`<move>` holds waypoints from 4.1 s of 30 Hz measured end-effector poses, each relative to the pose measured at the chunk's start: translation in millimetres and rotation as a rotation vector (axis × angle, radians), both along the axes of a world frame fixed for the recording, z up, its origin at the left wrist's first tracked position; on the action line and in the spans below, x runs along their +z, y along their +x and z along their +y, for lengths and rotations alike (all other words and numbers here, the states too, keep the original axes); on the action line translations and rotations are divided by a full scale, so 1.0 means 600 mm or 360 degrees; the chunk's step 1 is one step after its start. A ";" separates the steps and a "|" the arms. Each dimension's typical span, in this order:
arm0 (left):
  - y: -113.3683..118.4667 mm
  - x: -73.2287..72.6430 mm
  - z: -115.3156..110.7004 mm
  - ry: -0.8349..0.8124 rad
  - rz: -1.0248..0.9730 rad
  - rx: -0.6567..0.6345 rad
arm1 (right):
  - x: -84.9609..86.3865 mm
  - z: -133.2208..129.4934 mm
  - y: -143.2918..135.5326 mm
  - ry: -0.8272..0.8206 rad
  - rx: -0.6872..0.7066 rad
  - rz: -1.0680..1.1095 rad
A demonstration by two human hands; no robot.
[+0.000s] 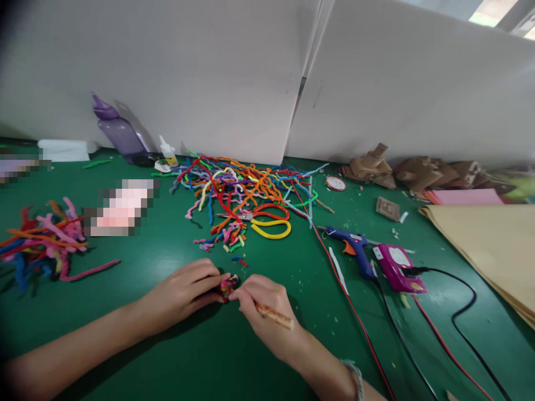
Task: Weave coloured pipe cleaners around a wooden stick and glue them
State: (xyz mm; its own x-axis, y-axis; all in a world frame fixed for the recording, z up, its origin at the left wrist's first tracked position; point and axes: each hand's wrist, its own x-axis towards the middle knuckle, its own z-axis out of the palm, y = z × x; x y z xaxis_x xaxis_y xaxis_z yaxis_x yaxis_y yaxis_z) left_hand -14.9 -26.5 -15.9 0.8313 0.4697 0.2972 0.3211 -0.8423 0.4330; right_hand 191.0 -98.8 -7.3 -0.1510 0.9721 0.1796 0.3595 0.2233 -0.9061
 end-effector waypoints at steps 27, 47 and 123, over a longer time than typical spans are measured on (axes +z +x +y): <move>0.024 0.007 -0.015 -0.0522 -0.0131 0.0134 | -0.017 0.007 0.012 0.0167 0.0140 -0.0726; 0.017 0.014 -0.005 -0.0487 -0.0551 0.0085 | -0.004 0.017 0.010 0.0078 0.0167 -0.0330; 0.013 0.017 -0.012 -0.0594 -0.0671 0.0428 | 0.007 0.024 -0.017 0.0343 -0.0145 -0.0577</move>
